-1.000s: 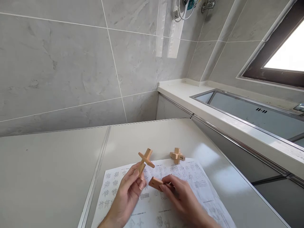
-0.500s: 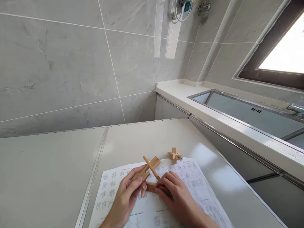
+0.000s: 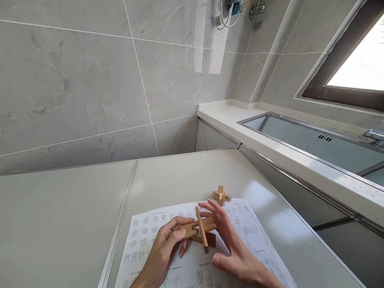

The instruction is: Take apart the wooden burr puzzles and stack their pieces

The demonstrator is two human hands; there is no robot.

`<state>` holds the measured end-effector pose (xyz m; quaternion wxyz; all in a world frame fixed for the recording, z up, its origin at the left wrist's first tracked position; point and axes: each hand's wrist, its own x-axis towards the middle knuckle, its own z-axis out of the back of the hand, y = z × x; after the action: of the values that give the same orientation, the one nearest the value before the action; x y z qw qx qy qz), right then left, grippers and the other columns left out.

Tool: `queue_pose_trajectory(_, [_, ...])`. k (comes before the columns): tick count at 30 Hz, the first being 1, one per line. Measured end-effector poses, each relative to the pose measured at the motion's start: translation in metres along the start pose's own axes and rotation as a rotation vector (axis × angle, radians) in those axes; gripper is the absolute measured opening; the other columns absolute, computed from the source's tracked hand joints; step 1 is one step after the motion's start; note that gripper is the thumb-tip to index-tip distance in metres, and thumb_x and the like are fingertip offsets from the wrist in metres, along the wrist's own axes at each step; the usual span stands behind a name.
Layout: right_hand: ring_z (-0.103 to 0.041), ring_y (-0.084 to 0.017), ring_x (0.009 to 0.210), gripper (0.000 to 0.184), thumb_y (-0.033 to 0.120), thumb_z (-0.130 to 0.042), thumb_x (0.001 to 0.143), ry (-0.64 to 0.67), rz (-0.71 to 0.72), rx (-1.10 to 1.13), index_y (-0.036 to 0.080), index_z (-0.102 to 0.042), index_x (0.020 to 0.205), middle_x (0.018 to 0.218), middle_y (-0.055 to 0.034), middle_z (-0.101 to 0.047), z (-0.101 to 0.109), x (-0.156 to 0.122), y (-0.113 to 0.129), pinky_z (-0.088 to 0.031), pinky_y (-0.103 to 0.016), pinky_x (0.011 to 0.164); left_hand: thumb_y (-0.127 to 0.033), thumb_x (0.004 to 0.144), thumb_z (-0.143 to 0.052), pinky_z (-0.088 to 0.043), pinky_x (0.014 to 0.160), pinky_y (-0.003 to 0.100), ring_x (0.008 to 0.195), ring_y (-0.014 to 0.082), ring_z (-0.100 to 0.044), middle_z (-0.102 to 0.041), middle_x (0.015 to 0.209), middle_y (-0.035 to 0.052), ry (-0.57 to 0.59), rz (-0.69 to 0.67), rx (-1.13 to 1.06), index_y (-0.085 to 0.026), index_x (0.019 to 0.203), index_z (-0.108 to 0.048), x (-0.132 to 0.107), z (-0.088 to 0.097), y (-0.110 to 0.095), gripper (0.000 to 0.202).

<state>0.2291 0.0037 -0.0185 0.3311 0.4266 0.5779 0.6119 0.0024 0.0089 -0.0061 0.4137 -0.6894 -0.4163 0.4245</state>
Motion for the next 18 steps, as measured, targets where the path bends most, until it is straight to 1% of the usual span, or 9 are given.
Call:
queue_pose_trajectory(1, [-0.038, -0.036, 0.154, 0.108, 0.07, -0.082, 0.083, 0.028, 0.005, -0.009, 0.044, -0.018, 0.167, 0.171, -0.0097, -0.032, -0.001, -0.001, 0.0, -0.032, -0.057, 0.126, -0.049, 0.093, -0.07, -0.032, 0.062, 0.029, 0.059, 0.0148, -0.041, -0.052, 0.063, -0.002, 0.018, -0.001, 0.019, -0.017, 0.112, -0.076, 0.0, 0.0, 0.0, 0.037])
queue_pose_trajectory(2, [-0.035, -0.037, 0.156, 0.115, 0.065, -0.088, 0.079, 0.039, 0.002, -0.031, 0.045, -0.016, 0.167, 0.17, -0.0105, -0.034, -0.002, -0.001, -0.001, -0.029, -0.059, 0.127, -0.049, 0.092, -0.07, -0.031, 0.061, 0.029, 0.059, 0.0145, -0.04, -0.052, 0.064, -0.0019, 0.031, -0.001, 0.036, -0.017, 0.11, -0.076, -0.001, -0.001, 0.001, 0.037])
queue_pose_trajectory(3, [-0.036, -0.037, 0.156, 0.115, 0.06, -0.09, 0.079, 0.04, -0.008, -0.052, 0.044, -0.017, 0.166, 0.167, -0.0117, -0.037, -0.003, -0.001, -0.003, -0.027, -0.06, 0.127, -0.049, 0.092, -0.07, -0.031, 0.061, 0.029, 0.058, 0.014, -0.04, -0.052, 0.065, -0.002, 0.041, 0.0, 0.049, -0.017, 0.109, -0.076, -0.001, -0.002, 0.001, 0.036])
queue_pose_trajectory(4, [-0.039, -0.037, 0.154, 0.111, 0.057, -0.09, 0.081, 0.032, -0.014, -0.064, 0.043, -0.019, 0.165, 0.163, -0.0128, -0.042, -0.004, -0.001, -0.004, -0.029, -0.061, 0.126, -0.049, 0.092, -0.07, -0.03, 0.061, 0.029, 0.057, 0.0135, -0.038, -0.051, 0.065, -0.0023, 0.044, 0.001, 0.056, -0.017, 0.108, -0.075, -0.001, -0.002, 0.001, 0.036])
queue_pose_trajectory(6, [-0.046, -0.036, 0.148, 0.1, 0.052, -0.087, 0.085, 0.004, -0.005, -0.056, 0.041, -0.024, 0.163, 0.154, -0.0134, -0.049, -0.005, 0.0, -0.007, -0.035, -0.059, 0.122, -0.049, 0.092, -0.07, -0.028, 0.06, 0.028, 0.057, 0.0127, -0.035, -0.049, 0.064, -0.0036, 0.028, 0.002, 0.047, -0.017, 0.107, -0.075, 0.0, -0.002, 0.0, 0.036])
queue_pose_trajectory(8, [-0.05, -0.035, 0.144, 0.096, 0.049, -0.085, 0.087, -0.023, 0.009, -0.026, 0.04, -0.025, 0.161, 0.15, -0.0126, -0.051, -0.003, 0.001, -0.008, -0.04, -0.056, 0.118, -0.049, 0.091, -0.069, -0.027, 0.061, 0.028, 0.057, 0.0128, -0.034, -0.045, 0.06, -0.0049, -0.001, 0.0, 0.022, -0.016, 0.105, -0.075, 0.001, -0.001, -0.001, 0.036])
queue_pose_trajectory(10, [-0.051, -0.034, 0.141, 0.095, 0.045, -0.086, 0.086, -0.046, 0.002, 0.009, 0.04, -0.027, 0.161, 0.15, -0.012, -0.051, -0.001, 0.002, -0.009, -0.043, -0.055, 0.116, -0.048, 0.091, -0.07, -0.027, 0.063, 0.028, 0.058, 0.013, -0.033, -0.043, 0.058, -0.0056, -0.025, -0.007, 0.013, -0.015, 0.105, -0.076, 0.002, 0.0, -0.005, 0.036])
queue_pose_trajectory(14, [-0.053, -0.034, 0.139, 0.096, 0.039, -0.091, 0.08, -0.067, -0.016, 0.068, 0.038, -0.035, 0.158, 0.152, -0.0124, -0.051, 0.001, 0.004, -0.009, -0.043, -0.055, 0.116, -0.046, 0.088, -0.073, -0.027, 0.063, 0.028, 0.057, 0.0124, -0.031, -0.042, 0.057, -0.0059, -0.018, -0.02, 0.053, -0.016, 0.102, -0.077, 0.002, 0.001, -0.015, 0.034])
queue_pose_trajectory(18, [-0.052, -0.034, 0.141, 0.093, 0.035, -0.092, 0.078, -0.073, 0.005, 0.04, 0.035, -0.042, 0.156, 0.151, -0.0122, -0.053, 0.0, 0.005, -0.007, -0.037, -0.056, 0.121, -0.046, 0.088, -0.075, -0.028, 0.062, 0.028, 0.058, 0.0131, -0.033, -0.042, 0.058, -0.0051, -0.03, -0.033, 0.087, -0.018, 0.1, -0.078, 0.001, -0.002, -0.025, 0.03])
